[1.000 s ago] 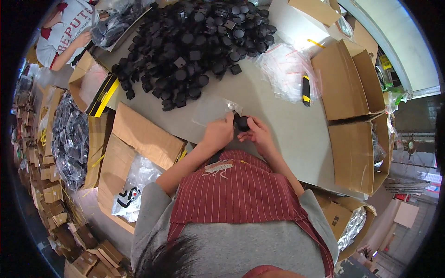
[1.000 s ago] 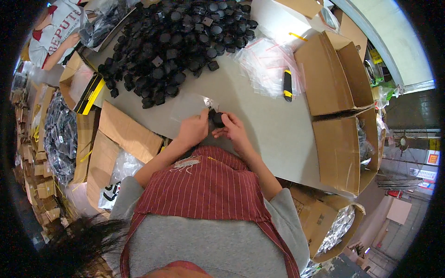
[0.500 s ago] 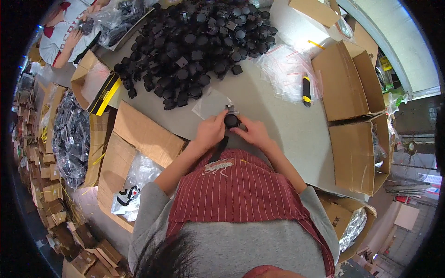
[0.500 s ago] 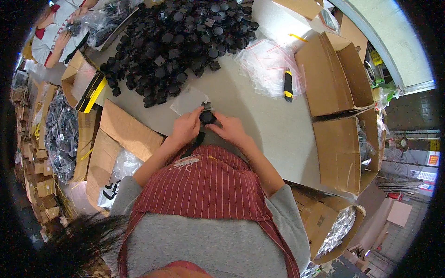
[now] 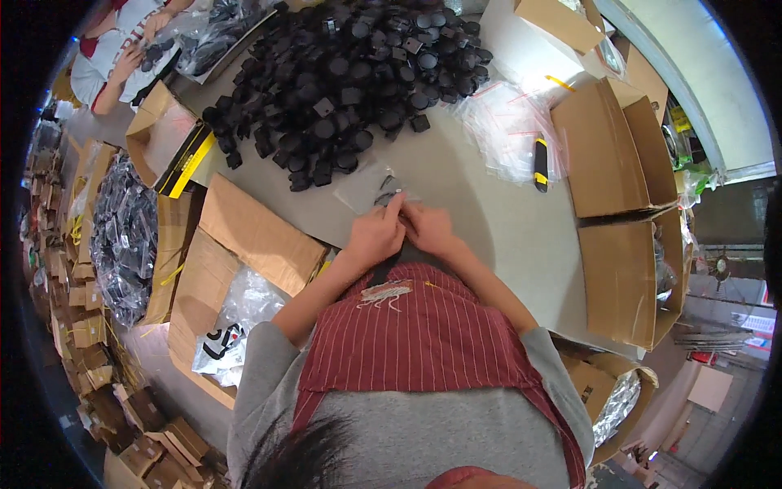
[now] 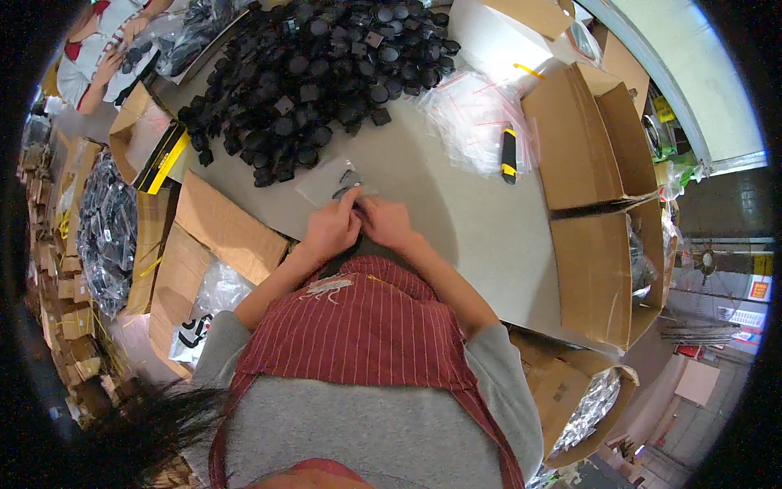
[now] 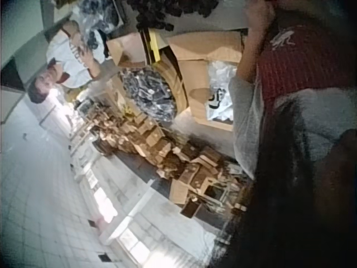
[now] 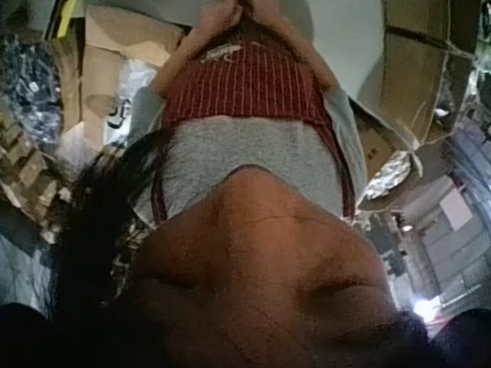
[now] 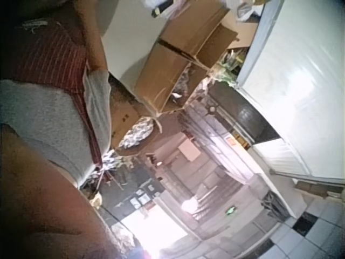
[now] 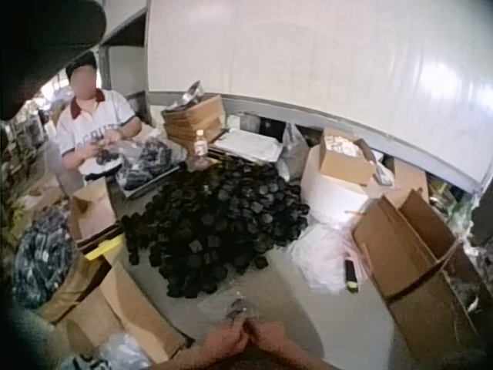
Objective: Packing small black plastic components into clear plastic bags at a workstation.
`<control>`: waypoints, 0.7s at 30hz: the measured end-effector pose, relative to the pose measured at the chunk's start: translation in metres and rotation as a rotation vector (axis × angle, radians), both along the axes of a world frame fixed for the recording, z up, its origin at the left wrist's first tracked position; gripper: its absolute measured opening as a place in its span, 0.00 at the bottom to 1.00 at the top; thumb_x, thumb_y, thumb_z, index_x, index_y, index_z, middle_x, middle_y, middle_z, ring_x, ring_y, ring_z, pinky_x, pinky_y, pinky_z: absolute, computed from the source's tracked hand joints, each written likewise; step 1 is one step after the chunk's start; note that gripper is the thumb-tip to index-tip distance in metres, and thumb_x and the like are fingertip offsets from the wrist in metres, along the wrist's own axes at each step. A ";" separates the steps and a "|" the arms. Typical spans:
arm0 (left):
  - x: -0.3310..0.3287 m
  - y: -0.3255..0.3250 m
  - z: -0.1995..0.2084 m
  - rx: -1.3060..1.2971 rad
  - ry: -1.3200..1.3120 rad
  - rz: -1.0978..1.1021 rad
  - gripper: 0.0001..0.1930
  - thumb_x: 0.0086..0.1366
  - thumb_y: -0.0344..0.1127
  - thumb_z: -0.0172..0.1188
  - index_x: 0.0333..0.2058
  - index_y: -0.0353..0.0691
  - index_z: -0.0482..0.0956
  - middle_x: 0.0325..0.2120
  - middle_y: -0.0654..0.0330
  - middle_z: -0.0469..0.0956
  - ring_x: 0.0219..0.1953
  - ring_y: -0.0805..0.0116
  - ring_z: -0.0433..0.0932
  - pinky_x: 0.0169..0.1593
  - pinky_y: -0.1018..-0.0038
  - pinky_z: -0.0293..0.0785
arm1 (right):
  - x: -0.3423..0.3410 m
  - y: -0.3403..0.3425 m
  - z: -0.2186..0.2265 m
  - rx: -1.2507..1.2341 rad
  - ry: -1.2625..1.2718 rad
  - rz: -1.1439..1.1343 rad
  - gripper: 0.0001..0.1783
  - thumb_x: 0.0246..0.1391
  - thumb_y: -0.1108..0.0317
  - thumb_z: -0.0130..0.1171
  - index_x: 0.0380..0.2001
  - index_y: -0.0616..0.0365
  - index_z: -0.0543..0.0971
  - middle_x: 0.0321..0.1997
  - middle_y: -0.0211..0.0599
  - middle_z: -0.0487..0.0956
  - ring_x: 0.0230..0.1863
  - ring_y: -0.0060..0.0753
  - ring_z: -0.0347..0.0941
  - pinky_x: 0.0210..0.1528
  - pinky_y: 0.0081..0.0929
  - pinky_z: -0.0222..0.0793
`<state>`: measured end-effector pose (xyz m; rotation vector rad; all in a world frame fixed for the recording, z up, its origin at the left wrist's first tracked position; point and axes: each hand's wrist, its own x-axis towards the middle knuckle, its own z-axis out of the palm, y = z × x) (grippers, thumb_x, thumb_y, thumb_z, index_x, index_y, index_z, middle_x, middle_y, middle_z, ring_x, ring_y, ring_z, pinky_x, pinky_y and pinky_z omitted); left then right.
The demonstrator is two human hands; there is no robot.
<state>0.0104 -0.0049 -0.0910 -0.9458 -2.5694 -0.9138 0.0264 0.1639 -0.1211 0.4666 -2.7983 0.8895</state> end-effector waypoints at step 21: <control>-0.009 -0.016 0.011 -0.182 -0.210 0.243 0.21 0.60 0.34 0.58 0.53 0.43 0.71 0.24 0.51 0.79 0.24 0.48 0.79 0.25 0.56 0.75 | -0.080 0.041 0.040 -0.640 -0.647 -0.070 0.14 0.55 0.58 0.61 0.34 0.57 0.83 0.27 0.43 0.82 0.28 0.42 0.79 0.31 0.37 0.73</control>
